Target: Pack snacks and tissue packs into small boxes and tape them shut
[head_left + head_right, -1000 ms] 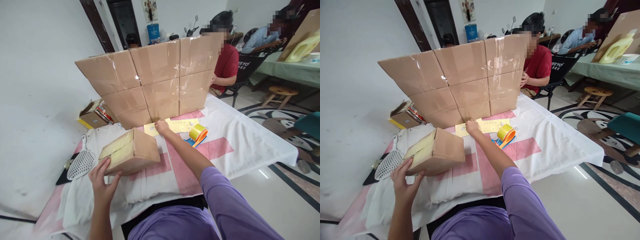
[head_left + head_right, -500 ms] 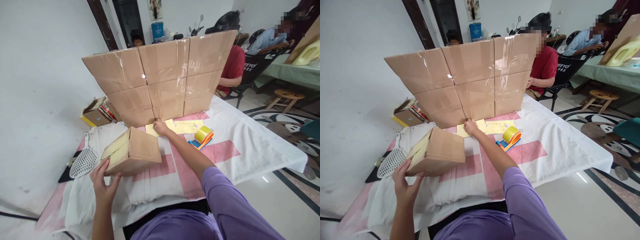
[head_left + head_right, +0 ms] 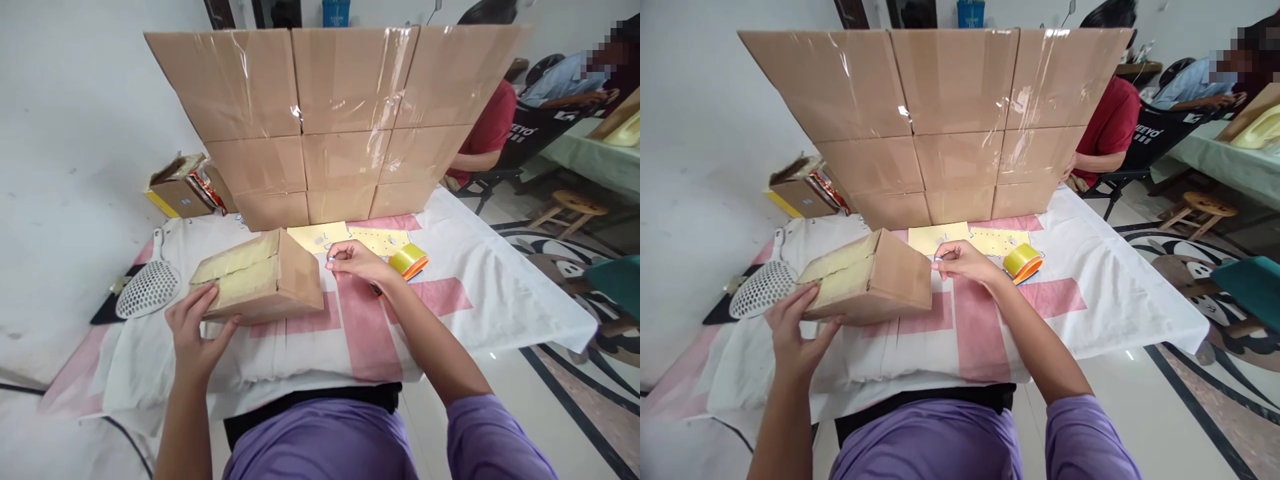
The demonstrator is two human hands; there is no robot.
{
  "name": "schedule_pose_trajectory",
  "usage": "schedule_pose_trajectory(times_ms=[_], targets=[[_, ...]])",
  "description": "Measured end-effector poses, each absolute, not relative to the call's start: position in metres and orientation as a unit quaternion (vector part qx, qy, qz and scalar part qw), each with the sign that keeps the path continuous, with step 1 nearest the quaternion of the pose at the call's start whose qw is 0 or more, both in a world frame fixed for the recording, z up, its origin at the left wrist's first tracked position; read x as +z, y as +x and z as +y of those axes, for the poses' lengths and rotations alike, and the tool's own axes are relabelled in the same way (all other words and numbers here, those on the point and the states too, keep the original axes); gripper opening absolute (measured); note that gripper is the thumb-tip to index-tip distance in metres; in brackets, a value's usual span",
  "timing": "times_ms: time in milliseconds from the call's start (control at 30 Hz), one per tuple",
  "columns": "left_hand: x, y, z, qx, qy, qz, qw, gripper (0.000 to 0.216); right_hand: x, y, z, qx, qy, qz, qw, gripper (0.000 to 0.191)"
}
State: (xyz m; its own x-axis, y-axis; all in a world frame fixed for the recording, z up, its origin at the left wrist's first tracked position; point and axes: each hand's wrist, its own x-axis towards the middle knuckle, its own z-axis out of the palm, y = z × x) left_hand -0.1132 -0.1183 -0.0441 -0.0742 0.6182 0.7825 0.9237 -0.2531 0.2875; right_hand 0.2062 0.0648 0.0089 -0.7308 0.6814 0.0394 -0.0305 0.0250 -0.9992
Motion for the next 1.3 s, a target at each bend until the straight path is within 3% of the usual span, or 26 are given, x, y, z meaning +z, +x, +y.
schedule_pose_trajectory(times_ms=[200, 400, 833, 1300], targets=[[-0.037, -0.101, -0.116, -0.414, -0.676, -0.583, 0.178, 0.057, -0.002, 0.209, 0.052, 0.704, -0.191, -0.623, 0.282, 0.029], [-0.032, -0.091, -0.114, -0.388, -0.694, -0.576, 0.188, 0.059, -0.022, 0.202, 0.053, 0.745, -0.122, -0.619, 0.216, 0.030], [-0.027, -0.072, -0.107, -0.343, -0.720, -0.570, 0.200, 0.057, -0.027, 0.214, 0.065, 0.630, -0.181, -0.729, 0.198, 0.019], [-0.027, -0.070, -0.108, -0.345, -0.713, -0.583, 0.181, 0.057, -0.031, 0.214, 0.065, 0.621, -0.198, -0.726, 0.217, 0.014]])
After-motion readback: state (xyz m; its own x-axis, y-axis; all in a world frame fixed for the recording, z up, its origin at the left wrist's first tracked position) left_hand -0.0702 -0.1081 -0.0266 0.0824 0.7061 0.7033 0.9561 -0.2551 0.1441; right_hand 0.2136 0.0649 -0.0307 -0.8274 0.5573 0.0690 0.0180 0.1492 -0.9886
